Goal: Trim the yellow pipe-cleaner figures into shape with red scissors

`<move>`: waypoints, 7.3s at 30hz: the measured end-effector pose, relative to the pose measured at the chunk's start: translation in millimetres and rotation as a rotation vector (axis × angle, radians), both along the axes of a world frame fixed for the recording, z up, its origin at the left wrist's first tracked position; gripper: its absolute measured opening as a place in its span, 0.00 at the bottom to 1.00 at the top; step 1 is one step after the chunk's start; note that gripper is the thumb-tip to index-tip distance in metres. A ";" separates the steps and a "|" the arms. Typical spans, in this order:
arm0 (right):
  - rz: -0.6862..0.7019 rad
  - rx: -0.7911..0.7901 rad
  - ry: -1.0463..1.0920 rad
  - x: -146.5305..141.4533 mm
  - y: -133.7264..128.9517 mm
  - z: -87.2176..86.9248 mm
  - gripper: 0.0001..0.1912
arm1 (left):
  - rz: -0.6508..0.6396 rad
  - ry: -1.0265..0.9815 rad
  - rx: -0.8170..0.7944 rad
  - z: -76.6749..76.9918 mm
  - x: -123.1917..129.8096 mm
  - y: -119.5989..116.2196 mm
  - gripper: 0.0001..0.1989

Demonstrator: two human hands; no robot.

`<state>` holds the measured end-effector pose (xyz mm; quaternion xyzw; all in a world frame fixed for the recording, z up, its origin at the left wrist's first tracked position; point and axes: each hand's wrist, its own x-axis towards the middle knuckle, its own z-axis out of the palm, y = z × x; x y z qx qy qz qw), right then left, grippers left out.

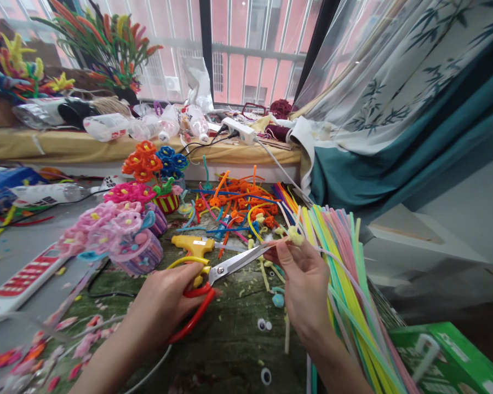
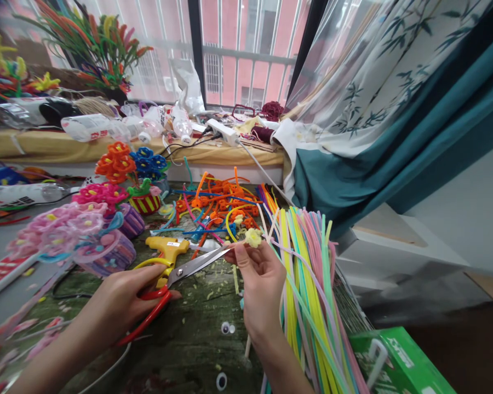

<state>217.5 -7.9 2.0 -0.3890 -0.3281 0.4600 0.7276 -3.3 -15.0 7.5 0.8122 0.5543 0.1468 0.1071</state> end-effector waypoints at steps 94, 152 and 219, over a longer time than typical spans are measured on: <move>-0.026 0.038 0.097 1.2 -0.5 5.0 0.07 | -0.029 0.000 -0.047 -3.3 -0.9 -1.3 0.21; -0.071 0.019 0.101 1.2 -0.7 5.6 0.09 | -0.044 -0.081 -0.075 -10.2 -3.2 0.5 0.19; -0.013 0.009 0.128 2.0 0.1 4.2 0.06 | -0.042 0.029 0.168 -9.6 -4.3 -4.2 0.09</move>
